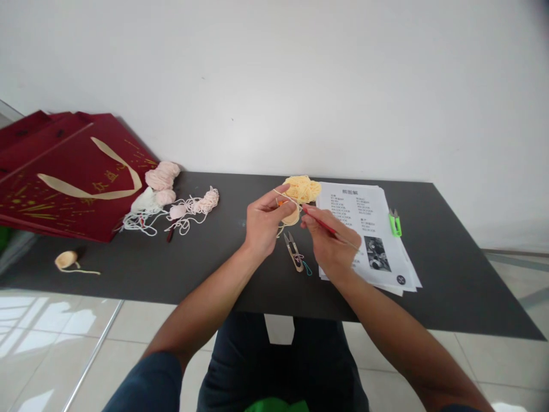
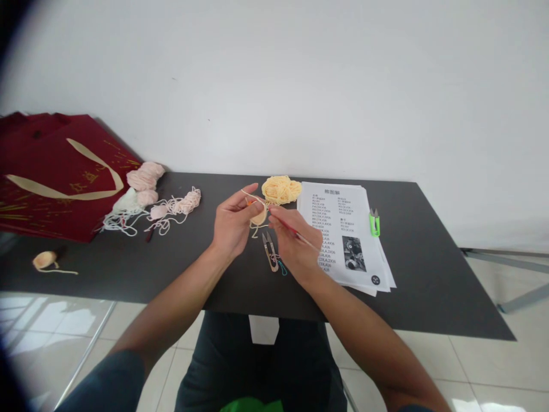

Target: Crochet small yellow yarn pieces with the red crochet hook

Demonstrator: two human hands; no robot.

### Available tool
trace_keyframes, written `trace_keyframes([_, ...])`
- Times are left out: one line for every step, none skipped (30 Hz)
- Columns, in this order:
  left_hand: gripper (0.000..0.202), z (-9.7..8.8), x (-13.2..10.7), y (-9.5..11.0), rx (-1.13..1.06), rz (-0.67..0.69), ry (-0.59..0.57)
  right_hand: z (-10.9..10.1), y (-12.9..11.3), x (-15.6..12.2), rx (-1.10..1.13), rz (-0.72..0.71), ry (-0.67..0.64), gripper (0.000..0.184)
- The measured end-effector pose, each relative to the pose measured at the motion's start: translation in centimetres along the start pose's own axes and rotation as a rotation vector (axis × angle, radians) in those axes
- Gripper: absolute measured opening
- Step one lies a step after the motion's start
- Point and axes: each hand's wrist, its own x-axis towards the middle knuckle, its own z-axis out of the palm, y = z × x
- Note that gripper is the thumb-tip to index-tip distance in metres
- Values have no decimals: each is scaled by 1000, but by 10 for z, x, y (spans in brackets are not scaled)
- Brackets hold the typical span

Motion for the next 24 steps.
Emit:
trace_keyframes([47,1,0,1,-46,-29,-3,-1,1,-2,-46,-89,-28,20])
trace_keyframes([48,1,0,2,-90,-56,-5,-1,2,-4,-80,-159,-48,26])
trace_keyframes([48,2,0,3,-129,-83,-11,-2,4,-5,-91,-206,-66,30])
trace_keyframes([48,2,0,5,-161,-109,-20,-2,5,-5,-82,-217,-81,32])
trace_keyframes([48,2,0,6,-184,-134,-31,-2,7,-4,-48,-193,-88,32])
trace_keyframes([47,2,0,7,-199,-155,-41,-2,8,-2,10,-140,-88,29])
trace_keyframes([47,2,0,8,-205,-170,-49,-1,9,0,87,-61,-81,25])
trace_keyframes([47,2,1,9,-204,-178,-52,-1,9,3,175,30,-68,21])
trace_keyframes([46,1,1,9,-196,-182,-52,0,9,6,266,123,-49,17])
trace_keyframes([46,1,1,9,-184,-181,-50,0,9,10,357,206,-33,14])
trace_keyframes([46,1,1,8,-168,-179,-46,0,9,13,429,266,-20,10])
trace_keyframes([47,1,1,8,-149,-176,-44,-1,8,16,478,313,-18,10])
trace_keyframes([47,1,0,7,-131,-172,-42,-1,7,19,516,347,-21,11])
trace_keyframes([47,1,0,7,-116,-168,-42,-2,6,21,543,367,-24,13])
trace_keyframes([47,1,0,6,-104,-163,-43,-3,5,22,562,379,-30,15])
trace_keyframes([47,2,0,6,-95,-157,-43,-5,5,23,577,382,-32,16])
trace_keyframes([47,2,-1,6,-88,-152,-44,-6,4,24,587,380,-34,16])
trace_keyframes([46,2,-1,7,-81,-147,-44,-7,4,25,594,374,-37,17])
trace_keyframes([46,2,-1,7,-74,-144,-45,-9,4,25,598,368,-39,17])
trace_keyframes([46,2,-1,8,-69,-141,-45,-10,4,26,601,360,-40,16])
trace_keyframes([45,2,-1,9,-66,-138,-45,-11,4,26,602,353,-42,16])
trace_keyframes([45,2,-1,9,-66,-136,-45,-11,4,27,601,346,-42,17])
trace_keyframes([45,2,0,10,-67,-135,-45,-12,4,28,598,341,-41,17])
trace_keyframes([46,2,0,10,-69,-134,-46,-13,5,28,592,338,-40,18])
